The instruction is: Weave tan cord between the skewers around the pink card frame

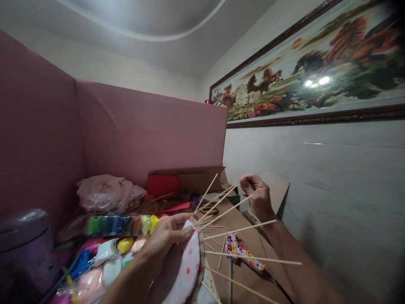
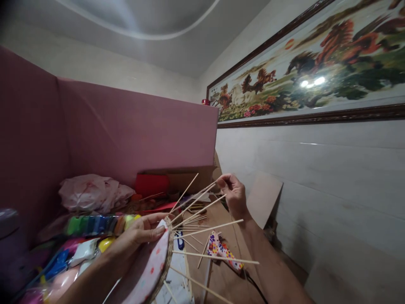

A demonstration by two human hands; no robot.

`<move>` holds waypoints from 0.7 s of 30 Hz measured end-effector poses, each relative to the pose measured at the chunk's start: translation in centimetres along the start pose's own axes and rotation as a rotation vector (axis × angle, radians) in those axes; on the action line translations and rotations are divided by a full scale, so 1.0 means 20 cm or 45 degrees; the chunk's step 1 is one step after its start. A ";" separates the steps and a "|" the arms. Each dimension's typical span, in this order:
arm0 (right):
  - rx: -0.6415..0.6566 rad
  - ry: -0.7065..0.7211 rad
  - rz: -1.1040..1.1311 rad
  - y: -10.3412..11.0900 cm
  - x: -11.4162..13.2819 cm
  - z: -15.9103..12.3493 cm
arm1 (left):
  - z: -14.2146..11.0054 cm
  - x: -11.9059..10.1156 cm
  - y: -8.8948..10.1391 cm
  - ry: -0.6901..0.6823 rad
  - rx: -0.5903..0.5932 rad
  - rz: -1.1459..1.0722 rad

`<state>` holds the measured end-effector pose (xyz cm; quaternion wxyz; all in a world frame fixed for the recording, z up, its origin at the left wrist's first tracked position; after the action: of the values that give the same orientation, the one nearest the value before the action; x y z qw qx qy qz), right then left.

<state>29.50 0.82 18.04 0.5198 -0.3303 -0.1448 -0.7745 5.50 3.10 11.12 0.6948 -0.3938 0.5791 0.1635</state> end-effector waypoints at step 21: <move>0.875 -0.674 -0.239 -0.25 -0.30 -0.43 | -0.08 -0.12 -0.06 -0.198 -0.041 -0.044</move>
<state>23.31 2.19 8.27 0.4719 -0.3107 -0.5514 -0.6138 4.52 1.69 13.74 0.7340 -0.4010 0.5139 0.1907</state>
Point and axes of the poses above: each hand's wrist, its own z-axis towards the middle knuckle, its own y-axis out of the back of the hand, x = y × z, the point moved 6 cm from there along z, towards the middle knuckle, and after that the axes turned 4 degrees about z, right-handed, at the moved point
